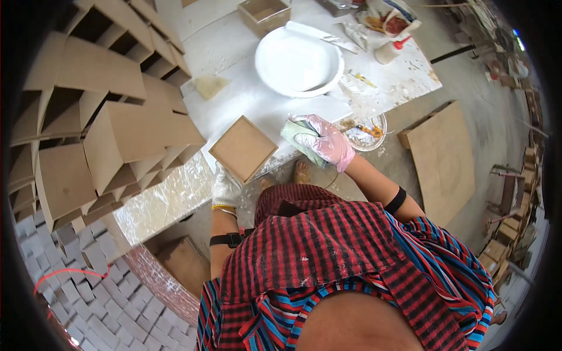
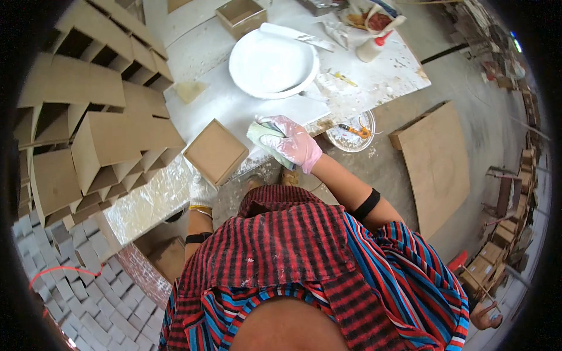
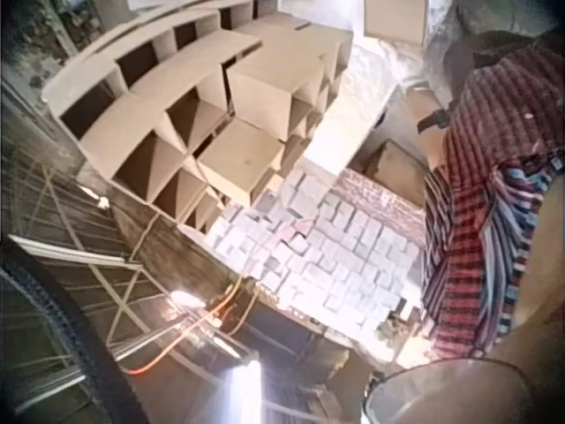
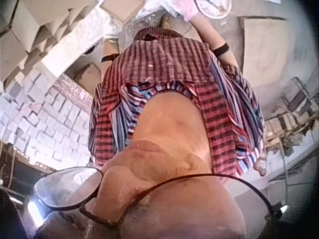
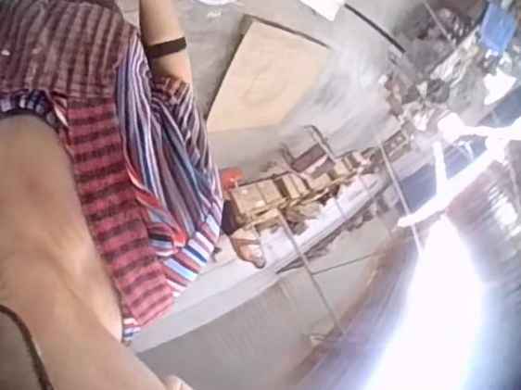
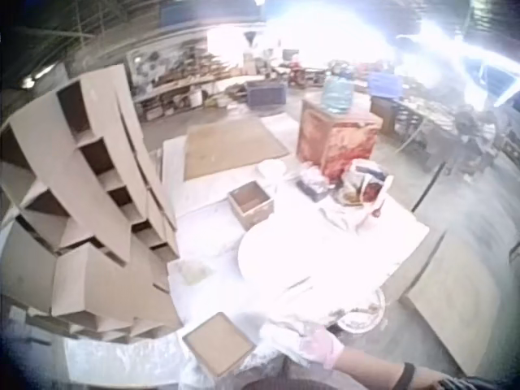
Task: The recorder is applying a white liquid finish or paint to small wooden box components using a cloth.
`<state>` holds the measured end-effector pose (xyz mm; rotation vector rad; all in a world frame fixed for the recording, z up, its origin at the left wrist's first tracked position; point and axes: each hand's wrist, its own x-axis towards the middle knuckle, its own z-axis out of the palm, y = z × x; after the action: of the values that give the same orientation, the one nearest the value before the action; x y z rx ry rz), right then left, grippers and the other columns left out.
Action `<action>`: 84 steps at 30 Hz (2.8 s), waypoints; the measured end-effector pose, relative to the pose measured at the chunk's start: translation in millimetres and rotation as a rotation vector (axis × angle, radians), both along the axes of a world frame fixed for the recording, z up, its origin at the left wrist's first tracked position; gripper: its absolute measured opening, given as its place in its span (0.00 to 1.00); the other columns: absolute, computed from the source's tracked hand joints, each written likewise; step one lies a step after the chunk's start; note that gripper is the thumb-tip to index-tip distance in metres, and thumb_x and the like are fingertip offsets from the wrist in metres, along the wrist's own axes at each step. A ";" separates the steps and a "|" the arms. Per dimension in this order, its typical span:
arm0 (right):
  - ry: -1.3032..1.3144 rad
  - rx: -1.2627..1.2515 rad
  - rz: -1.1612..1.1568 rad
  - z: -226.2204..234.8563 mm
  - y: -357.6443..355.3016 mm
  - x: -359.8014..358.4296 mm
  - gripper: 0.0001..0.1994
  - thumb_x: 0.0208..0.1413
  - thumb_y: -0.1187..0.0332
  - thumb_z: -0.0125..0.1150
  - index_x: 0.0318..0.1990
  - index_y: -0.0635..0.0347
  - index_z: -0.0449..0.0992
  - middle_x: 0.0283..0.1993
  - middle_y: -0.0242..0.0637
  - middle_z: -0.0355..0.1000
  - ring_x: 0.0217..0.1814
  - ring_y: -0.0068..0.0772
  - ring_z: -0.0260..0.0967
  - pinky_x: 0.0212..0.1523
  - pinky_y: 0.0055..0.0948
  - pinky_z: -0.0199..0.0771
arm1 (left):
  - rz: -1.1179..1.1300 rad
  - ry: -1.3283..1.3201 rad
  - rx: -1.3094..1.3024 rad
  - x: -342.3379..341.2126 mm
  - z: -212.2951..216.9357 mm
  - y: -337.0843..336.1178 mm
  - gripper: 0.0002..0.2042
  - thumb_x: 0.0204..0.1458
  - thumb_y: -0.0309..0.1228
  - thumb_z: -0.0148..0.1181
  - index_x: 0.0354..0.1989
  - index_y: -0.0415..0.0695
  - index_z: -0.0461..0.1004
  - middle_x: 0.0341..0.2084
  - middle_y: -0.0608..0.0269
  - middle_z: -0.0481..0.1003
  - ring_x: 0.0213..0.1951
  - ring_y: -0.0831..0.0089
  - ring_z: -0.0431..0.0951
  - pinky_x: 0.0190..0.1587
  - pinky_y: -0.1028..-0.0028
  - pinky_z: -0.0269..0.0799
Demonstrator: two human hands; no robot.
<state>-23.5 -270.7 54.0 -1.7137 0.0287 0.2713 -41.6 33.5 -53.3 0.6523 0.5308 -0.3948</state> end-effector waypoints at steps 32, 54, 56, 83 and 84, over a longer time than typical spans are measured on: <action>-0.050 -1.021 0.580 -13.3 196.4 231.1 0.20 0.50 0.65 0.55 0.52 0.58 0.69 0.52 0.40 0.67 0.54 0.38 0.65 0.53 0.31 0.67 | 0.189 0.048 -0.074 15.5 -19.1 51.7 0.17 0.53 0.32 0.58 0.50 0.41 0.67 0.45 0.63 0.72 0.47 0.71 0.72 0.49 0.69 0.71; -0.500 -0.838 0.445 -9.3 207.9 46.6 0.19 0.47 0.74 0.56 0.50 0.59 0.70 0.48 0.44 0.67 0.51 0.44 0.64 0.53 0.33 0.64 | 0.092 -0.030 -0.083 21.2 -22.6 51.1 0.17 0.55 0.28 0.54 0.54 0.42 0.65 0.47 0.62 0.69 0.49 0.69 0.69 0.53 0.69 0.66; -0.535 -0.704 0.514 -21.1 195.0 42.1 0.20 0.47 0.74 0.56 0.51 0.59 0.70 0.48 0.44 0.67 0.52 0.44 0.64 0.53 0.33 0.64 | 0.092 -0.057 -0.102 23.0 -24.3 50.2 0.17 0.55 0.28 0.54 0.53 0.41 0.65 0.46 0.62 0.70 0.49 0.69 0.69 0.53 0.69 0.66; -0.264 -0.796 0.997 7.1 173.7 66.4 0.22 0.33 0.80 0.57 0.43 0.59 0.74 0.40 0.45 0.68 0.51 0.49 0.63 0.52 0.37 0.65 | 0.081 -0.129 -0.047 28.3 -22.4 46.6 0.18 0.54 0.33 0.56 0.51 0.39 0.67 0.42 0.64 0.72 0.44 0.72 0.72 0.48 0.71 0.69; -0.562 -0.642 0.989 12.7 170.1 62.1 0.21 0.34 0.80 0.58 0.42 0.58 0.74 0.42 0.44 0.68 0.50 0.48 0.65 0.51 0.36 0.66 | 0.084 -0.129 -0.006 27.2 -26.0 48.1 0.18 0.54 0.35 0.57 0.51 0.40 0.68 0.41 0.64 0.72 0.43 0.72 0.72 0.46 0.70 0.70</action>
<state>38.7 -100.6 66.6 -2.2712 -1.2887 0.5245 -14.4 81.6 -79.2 0.6425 0.4327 -0.2732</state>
